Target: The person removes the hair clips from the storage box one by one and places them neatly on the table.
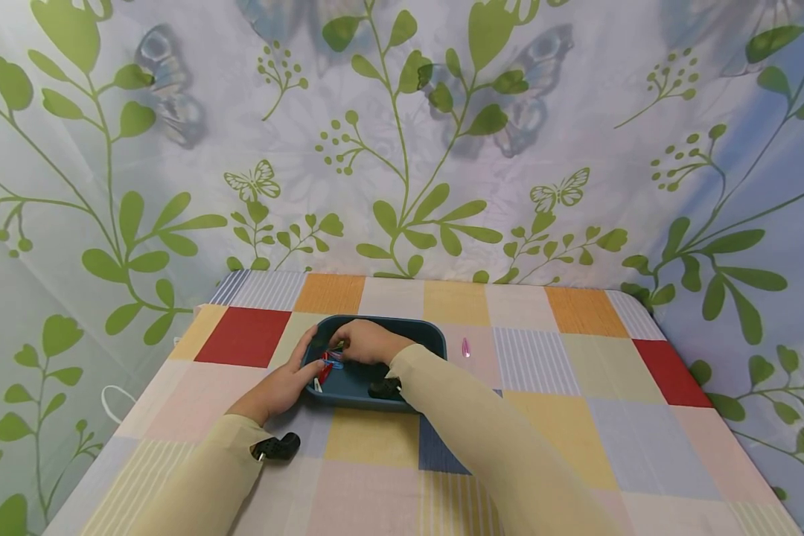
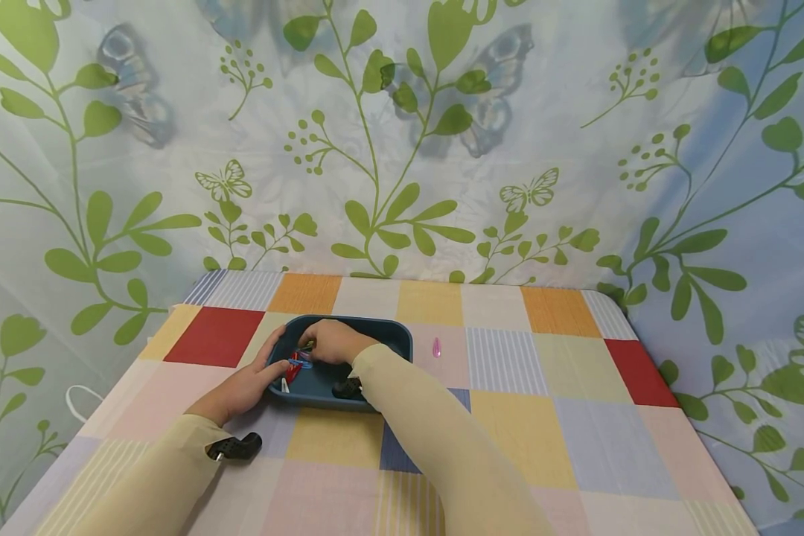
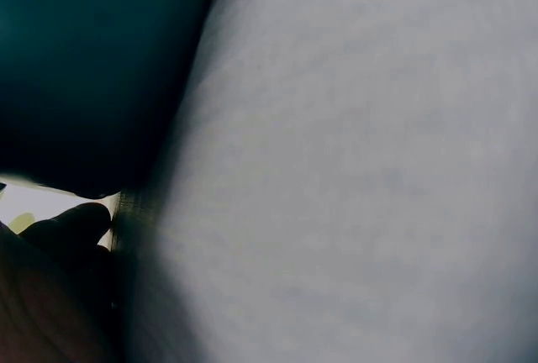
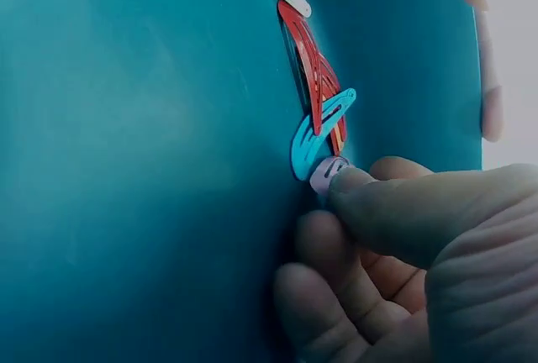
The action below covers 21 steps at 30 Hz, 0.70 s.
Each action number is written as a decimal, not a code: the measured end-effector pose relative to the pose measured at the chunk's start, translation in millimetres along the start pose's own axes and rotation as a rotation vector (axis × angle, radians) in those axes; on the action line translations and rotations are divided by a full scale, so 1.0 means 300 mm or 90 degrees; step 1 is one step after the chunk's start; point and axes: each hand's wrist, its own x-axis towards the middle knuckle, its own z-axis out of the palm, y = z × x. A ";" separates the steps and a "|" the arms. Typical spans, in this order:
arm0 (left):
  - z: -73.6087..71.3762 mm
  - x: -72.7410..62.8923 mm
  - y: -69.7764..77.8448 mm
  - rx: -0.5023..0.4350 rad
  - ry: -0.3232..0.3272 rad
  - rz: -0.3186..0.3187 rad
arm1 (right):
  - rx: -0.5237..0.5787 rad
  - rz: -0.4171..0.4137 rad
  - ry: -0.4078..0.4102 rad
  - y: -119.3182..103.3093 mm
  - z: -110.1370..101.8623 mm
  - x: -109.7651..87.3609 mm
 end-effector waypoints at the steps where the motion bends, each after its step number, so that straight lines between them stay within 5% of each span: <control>1: 0.000 0.000 0.000 0.001 0.000 -0.001 | 0.005 0.002 0.000 -0.001 -0.001 0.000; 13: 0.007 0.001 -0.002 0.006 0.003 0.003 | 0.058 0.010 -0.003 -0.007 -0.028 -0.025; 21: 0.004 -0.007 0.002 -0.001 0.006 -0.013 | 0.033 -0.012 0.014 -0.006 -0.067 -0.053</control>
